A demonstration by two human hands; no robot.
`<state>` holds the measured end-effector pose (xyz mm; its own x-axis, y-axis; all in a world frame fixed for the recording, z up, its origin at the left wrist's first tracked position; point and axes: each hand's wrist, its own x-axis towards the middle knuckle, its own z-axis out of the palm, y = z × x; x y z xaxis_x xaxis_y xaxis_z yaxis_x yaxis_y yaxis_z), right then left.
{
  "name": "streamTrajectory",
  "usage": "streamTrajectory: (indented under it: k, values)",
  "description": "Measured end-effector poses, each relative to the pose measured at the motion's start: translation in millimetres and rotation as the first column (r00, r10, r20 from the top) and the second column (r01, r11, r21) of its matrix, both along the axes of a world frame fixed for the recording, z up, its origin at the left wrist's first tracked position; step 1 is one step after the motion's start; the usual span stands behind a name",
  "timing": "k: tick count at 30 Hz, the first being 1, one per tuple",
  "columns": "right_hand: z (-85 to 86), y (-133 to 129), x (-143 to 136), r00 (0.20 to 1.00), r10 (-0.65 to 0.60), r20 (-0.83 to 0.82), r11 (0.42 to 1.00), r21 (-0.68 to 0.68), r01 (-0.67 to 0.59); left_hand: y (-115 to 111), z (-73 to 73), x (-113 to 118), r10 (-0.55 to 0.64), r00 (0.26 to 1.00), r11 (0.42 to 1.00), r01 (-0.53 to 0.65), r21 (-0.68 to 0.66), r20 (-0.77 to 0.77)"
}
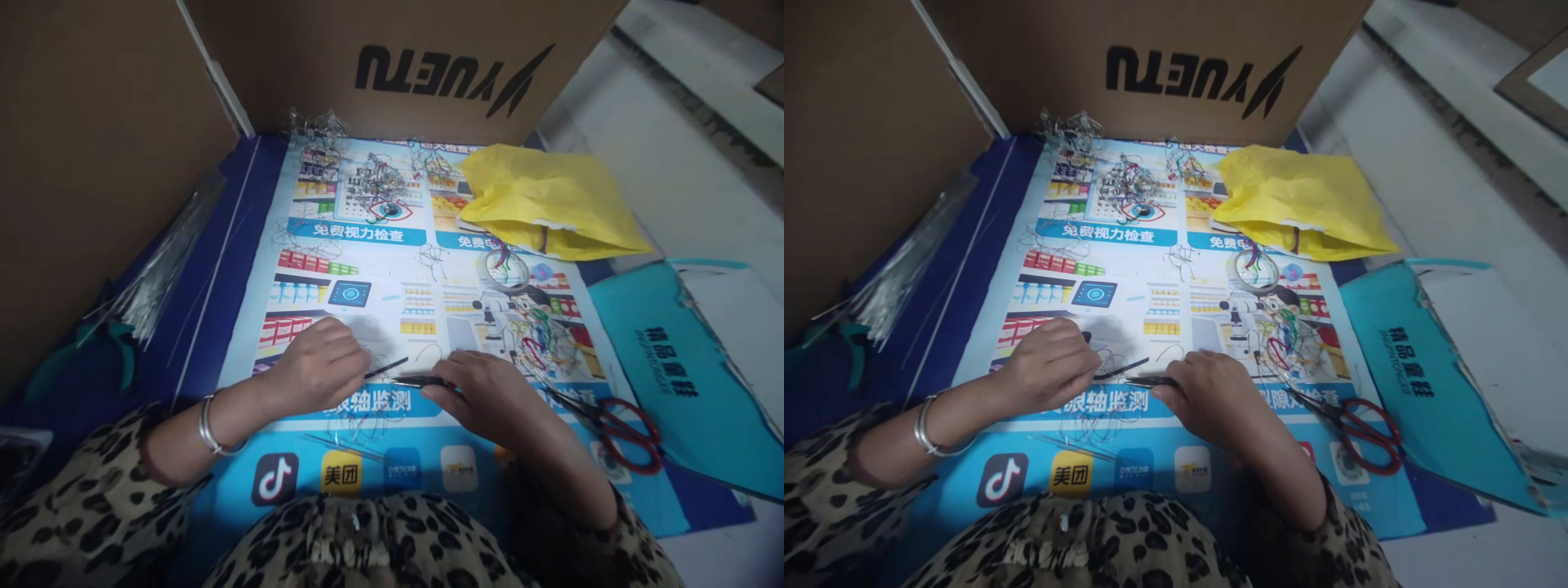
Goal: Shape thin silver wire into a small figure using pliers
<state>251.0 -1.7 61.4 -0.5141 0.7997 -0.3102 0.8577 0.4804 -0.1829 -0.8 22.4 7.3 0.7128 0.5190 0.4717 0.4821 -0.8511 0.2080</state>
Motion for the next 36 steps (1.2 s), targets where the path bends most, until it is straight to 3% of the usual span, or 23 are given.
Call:
streamTrajectory:
  k: [10, 24, 36]
  values:
    - [-7.1, -4, -10, 0.999, 0.038, 0.006, 0.999, 0.026, -0.039, 0, -1.1, 0, -0.014, 1.0, 1.0, 0.014, 0.001, -0.002]
    - [-8.7, -4, -12, 0.996, 0.052, -0.074, 0.964, 0.262, -0.031, 0, 4.8, 3, -0.092, 0.996, 0.995, 0.092, -0.028, -0.013]
    - [-10.8, -4, -11, 0.996, 0.054, -0.069, 0.971, 0.238, -0.036, 4, 6.9, 4, -0.115, 0.993, 0.992, 0.116, -0.041, 0.019]
